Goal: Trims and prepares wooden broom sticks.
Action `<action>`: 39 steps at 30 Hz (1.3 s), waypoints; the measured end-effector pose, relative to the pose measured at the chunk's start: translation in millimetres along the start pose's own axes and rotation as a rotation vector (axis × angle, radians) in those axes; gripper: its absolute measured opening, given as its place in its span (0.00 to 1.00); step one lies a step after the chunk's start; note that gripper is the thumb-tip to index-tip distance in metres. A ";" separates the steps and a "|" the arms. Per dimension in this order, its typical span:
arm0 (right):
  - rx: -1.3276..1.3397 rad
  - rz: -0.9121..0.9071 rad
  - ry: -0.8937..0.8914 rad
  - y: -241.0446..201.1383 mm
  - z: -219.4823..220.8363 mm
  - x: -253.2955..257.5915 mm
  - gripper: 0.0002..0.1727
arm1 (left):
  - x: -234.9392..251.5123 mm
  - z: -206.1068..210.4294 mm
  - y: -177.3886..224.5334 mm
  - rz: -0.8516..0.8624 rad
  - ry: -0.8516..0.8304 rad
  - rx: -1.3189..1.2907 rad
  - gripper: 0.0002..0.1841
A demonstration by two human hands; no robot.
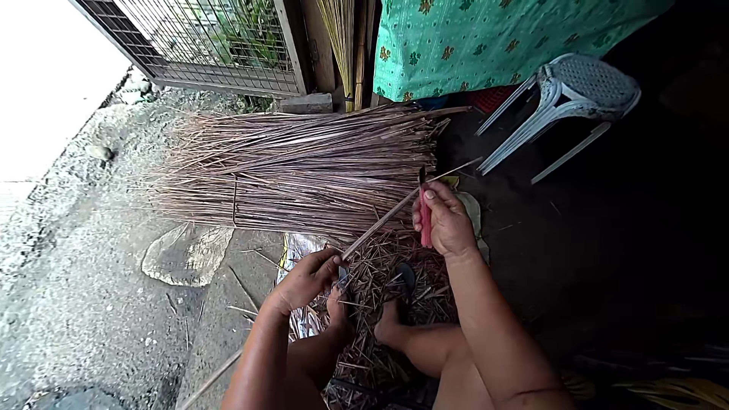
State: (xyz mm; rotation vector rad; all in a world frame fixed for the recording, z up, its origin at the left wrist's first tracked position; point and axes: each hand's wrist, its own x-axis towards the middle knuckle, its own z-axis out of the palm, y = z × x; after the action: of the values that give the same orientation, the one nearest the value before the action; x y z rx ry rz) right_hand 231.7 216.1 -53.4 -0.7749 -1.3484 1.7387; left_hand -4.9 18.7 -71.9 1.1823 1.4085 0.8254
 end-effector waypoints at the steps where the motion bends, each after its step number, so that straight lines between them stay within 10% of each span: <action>1: -0.002 -0.011 0.009 -0.8 -2.6 0.2 0.15 | -0.1 -0.7 0.9 0.005 0.009 -0.016 0.19; 9: -0.314 -0.026 -0.545 24.6 39.9 -29.7 0.15 | -2.2 6.6 10.2 0.062 -0.010 -0.270 0.21; 22: -0.134 -0.223 0.123 0.0 -27.0 2.0 0.16 | -8.0 -1.3 2.7 0.077 -0.055 -0.164 0.20; 29: -0.290 0.016 -0.419 6.0 19.7 -25.9 0.18 | -1.4 6.0 3.9 0.083 -0.036 -0.185 0.24; 39: -0.234 -0.198 -0.340 14.2 9.3 -14.9 0.15 | -4.9 -0.1 3.0 0.068 -0.188 -0.291 0.27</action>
State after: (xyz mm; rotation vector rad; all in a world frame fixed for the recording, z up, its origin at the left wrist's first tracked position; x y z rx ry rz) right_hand 228.4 196.9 -64.8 -0.4601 -1.8172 1.6207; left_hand -4.7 14.9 -67.6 1.0568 1.0598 0.9077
